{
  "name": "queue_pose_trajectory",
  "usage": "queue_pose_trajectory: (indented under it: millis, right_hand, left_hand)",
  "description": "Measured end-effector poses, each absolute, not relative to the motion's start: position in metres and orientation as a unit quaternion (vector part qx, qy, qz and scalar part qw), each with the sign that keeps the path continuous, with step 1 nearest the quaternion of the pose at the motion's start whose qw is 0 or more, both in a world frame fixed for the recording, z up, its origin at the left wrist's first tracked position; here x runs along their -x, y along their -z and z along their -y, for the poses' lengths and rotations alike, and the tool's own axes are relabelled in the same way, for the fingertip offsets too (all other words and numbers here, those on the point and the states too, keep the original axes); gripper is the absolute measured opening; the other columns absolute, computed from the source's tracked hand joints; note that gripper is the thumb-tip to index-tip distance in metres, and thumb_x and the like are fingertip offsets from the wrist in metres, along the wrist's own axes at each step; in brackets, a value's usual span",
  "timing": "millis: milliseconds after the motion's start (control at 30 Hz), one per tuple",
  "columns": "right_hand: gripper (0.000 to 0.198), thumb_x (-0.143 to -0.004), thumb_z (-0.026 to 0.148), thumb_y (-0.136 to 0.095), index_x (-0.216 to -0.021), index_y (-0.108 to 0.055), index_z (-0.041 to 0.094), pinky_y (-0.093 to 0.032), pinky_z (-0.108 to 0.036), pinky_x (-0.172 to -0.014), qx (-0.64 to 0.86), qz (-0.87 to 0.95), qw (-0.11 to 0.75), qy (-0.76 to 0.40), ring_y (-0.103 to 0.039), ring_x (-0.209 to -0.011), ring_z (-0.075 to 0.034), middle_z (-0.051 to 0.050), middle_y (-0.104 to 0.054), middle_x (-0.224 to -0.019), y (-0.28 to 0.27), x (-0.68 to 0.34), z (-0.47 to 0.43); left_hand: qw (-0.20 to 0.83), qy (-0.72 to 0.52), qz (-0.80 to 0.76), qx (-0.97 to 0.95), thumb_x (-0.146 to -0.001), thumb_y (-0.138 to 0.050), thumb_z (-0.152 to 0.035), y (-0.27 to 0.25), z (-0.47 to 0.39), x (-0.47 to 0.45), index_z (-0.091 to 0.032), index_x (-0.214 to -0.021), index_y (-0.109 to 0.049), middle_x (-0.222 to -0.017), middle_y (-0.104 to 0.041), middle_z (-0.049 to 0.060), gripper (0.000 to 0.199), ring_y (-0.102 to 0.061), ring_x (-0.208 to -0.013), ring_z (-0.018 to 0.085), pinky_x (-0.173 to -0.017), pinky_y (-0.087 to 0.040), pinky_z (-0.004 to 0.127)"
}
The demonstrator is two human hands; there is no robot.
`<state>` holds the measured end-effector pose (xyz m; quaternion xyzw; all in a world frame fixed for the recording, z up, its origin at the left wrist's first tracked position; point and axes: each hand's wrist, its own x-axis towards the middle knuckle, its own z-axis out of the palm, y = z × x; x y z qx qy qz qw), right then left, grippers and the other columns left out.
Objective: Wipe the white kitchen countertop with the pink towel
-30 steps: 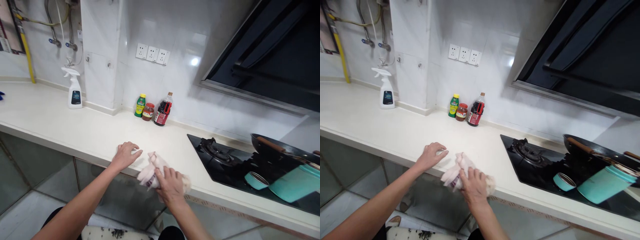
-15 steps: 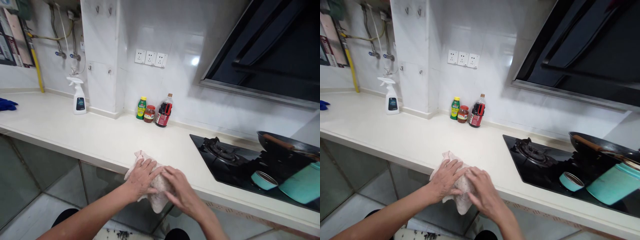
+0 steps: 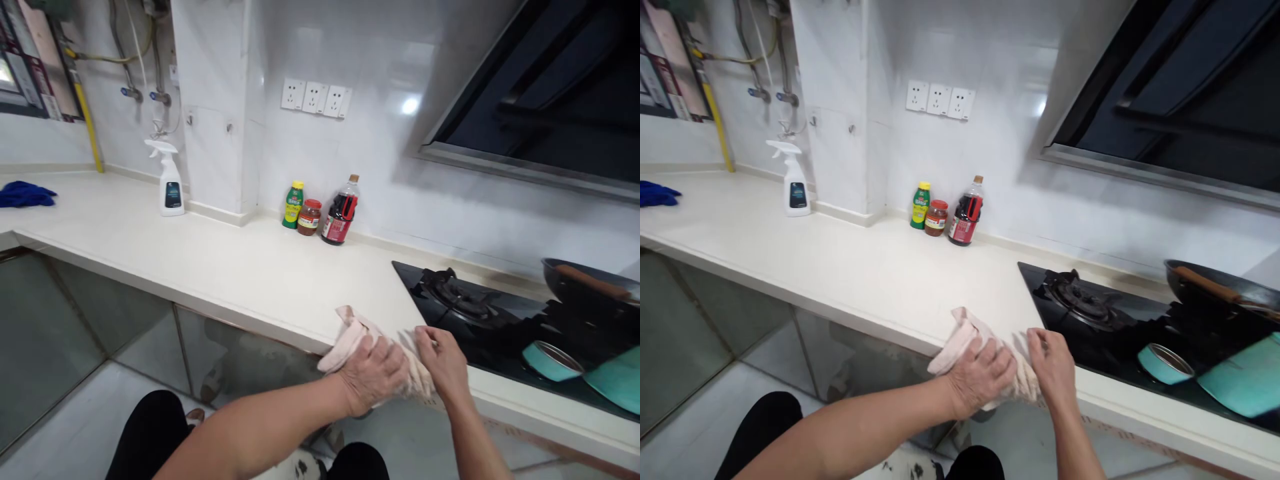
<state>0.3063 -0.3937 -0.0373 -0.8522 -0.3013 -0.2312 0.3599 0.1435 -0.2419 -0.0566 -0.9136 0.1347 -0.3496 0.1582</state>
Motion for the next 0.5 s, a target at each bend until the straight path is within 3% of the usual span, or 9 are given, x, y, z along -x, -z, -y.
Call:
queue_pose_trajectory:
  millis: [200, 367, 500]
  right_hand:
    - [0.064, -0.083, 0.077, -0.043, -0.091, -0.070, 0.020, -0.048, -0.048, -0.075, 0.869, 0.291, 0.352, 0.192, -0.063, -0.083, -0.035, -0.013, -0.066, -0.096, 0.039, -0.316, 0.402]
    - [0.064, -0.080, 0.079, -0.040, -0.088, -0.072, 0.024, -0.049, -0.056, -0.077, 0.892, 0.302, 0.289, 0.171, -0.062, -0.098, -0.042, -0.014, -0.068, -0.103, 0.049, -0.332, 0.406]
    - [0.067, -0.082, 0.079, -0.036, -0.092, -0.074, 0.025, -0.050, -0.056, -0.078, 0.909, 0.299, 0.247, 0.154, -0.062, -0.102, -0.041, -0.015, -0.067, -0.109, 0.049, -0.334, 0.409]
  left_hand:
    - [0.227, 0.335, -0.143, 0.903, -0.103, -0.040, -0.027, 0.044, 0.232, -0.117, -0.029, -0.149, -0.052, -0.154, -0.049, 0.010, 0.047, -0.054, -0.129, 0.025, -0.108, -0.045, 0.042]
    - [0.252, 0.292, -0.113, 0.916, -0.103, -0.031, -0.024, 0.044, 0.200, -0.089, -0.036, -0.153, -0.047, -0.157, -0.048, 0.000, 0.054, -0.050, -0.135, 0.021, -0.109, -0.042, 0.041]
    - [0.215, 0.341, -0.100, 0.909, -0.102, -0.045, -0.046, 0.073, 0.133, -0.061, -0.033, -0.149, -0.052, -0.157, -0.047, 0.003, 0.050, -0.045, -0.136, 0.027, -0.113, -0.040, 0.042]
